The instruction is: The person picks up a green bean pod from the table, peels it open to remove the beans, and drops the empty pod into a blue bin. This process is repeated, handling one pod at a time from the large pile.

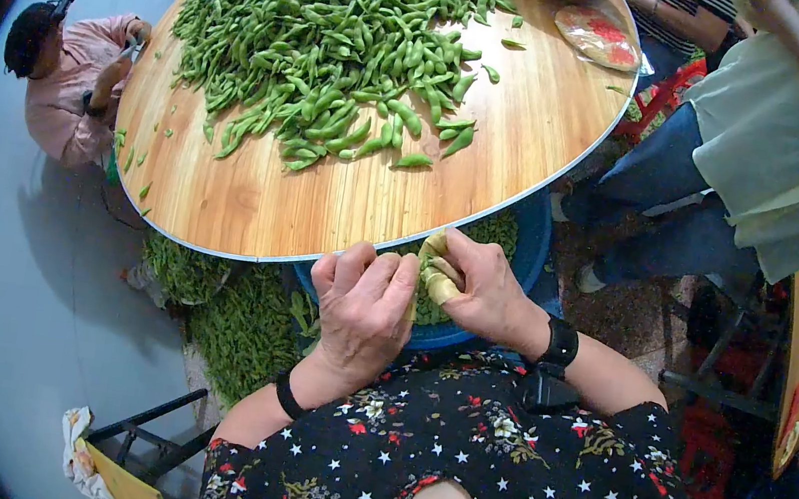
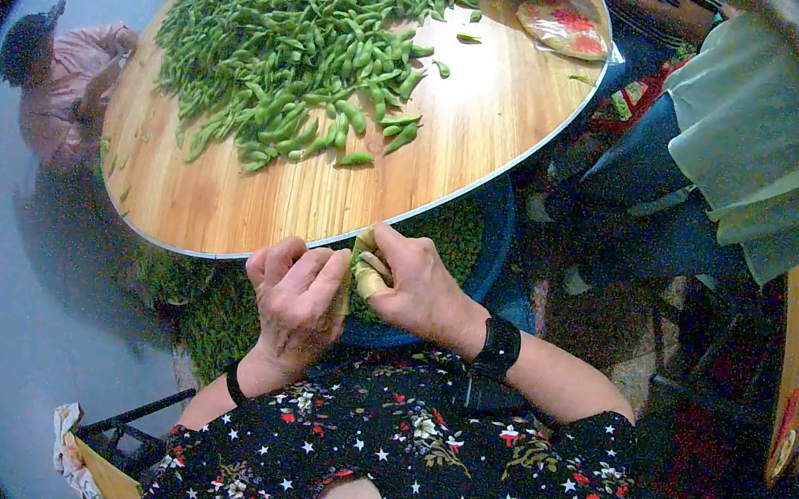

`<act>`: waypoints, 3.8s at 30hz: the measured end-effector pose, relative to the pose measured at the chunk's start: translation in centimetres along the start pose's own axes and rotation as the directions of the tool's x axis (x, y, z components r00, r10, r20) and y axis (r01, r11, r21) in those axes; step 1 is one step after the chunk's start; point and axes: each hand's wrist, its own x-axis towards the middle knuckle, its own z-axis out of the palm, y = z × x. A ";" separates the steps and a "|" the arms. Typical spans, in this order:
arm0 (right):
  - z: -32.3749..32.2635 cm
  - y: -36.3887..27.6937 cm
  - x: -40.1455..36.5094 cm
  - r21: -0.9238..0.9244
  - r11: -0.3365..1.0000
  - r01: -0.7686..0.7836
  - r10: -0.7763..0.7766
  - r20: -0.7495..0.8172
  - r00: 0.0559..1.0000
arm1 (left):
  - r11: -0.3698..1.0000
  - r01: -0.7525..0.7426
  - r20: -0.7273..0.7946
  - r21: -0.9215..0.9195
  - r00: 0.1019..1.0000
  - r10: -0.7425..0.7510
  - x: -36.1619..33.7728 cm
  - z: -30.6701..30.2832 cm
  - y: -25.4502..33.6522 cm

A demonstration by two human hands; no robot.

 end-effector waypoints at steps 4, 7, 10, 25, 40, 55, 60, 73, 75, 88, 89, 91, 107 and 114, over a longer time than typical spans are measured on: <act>-1.3 0.0 0.3 -0.324 0.945 0.042 0.000 0.127 0.992 | 0.999 0.043 0.038 0.004 0.998 -0.043 0.3 -0.3 0.1; -2.4 0.4 0.2 -0.273 0.959 0.079 -0.032 0.171 0.985 | 0.907 0.259 0.167 -0.331 0.962 -0.214 -0.2 -0.2 -1.1; -2.4 0.2 0.3 -0.125 0.991 -0.050 0.068 0.147 0.987 | 0.458 0.600 0.431 -0.656 0.796 -0.425 0.0 -0.9 -1.5; -1.9 -3.2 0.5 0.056 0.982 -0.179 0.148 0.352 0.924 | 0.575 0.538 0.405 -0.617 0.843 -0.355 0.0 -1.5 -2.2; -2.1 -2.7 0.2 -0.099 0.994 0.036 0.001 0.351 0.936 | 0.759 0.341 0.365 -0.555 0.920 -0.146 0.7 -2.8 -2.1; -1.6 -1.3 0.9 0.433 0.594 -0.679 0.331 0.637 0.696 | 0.885 0.065 0.147 -0.462 0.989 0.004 -1.3 -1.0 -2.2; 0.7 -0.8 -0.1 0.423 0.828 -0.368 0.265 0.283 0.922 | 0.879 0.156 0.068 -0.450 0.988 -0.141 -0.9 0.1 -1.2; -1.5 1.3 -2.1 0.669 0.591 -0.451 0.266 0.367 0.891 | 0.952 0.307 0.781 -0.001 0.595 -0.191 -3.8 -7.1 -5.5; -1.7 0.2 -2.9 0.641 0.490 -0.591 0.360 0.469 0.806 | 0.956 0.288 0.800 0.052 0.560 -0.212 -4.0 -8.8 -6.7; -3.0 -1.2 -0.6 0.534 0.712 -0.455 0.254 0.408 0.877 | 0.935 -0.337 0.282 -0.113 0.891 0.356 14.6 4.1 -11.2; -3.2 -1.4 -0.4 0.518 0.735 -0.437 0.257 0.384 0.887 | 0.934 -0.339 0.279 -0.114 0.891 0.358 14.7 5.0 -11.7; -3.5 -1.6 0.0 0.501 0.758 -0.418 0.258 0.357 0.898 | 0.942 -0.310 0.383 -0.127 0.861 0.335 14.7 5.8 -12.0; -0.4 -1.2 3.3 0.718 0.657 -0.231 0.100 0.220 0.970 | 0.843 0.069 0.051 -0.533 0.997 -0.049 4.2 1.7 -5.5; -0.7 -1.4 2.5 0.665 0.713 -0.221 0.108 0.207 0.972 | 0.573 0.377 0.313 -0.728 0.926 -0.212 3.1 -0.3 -4.2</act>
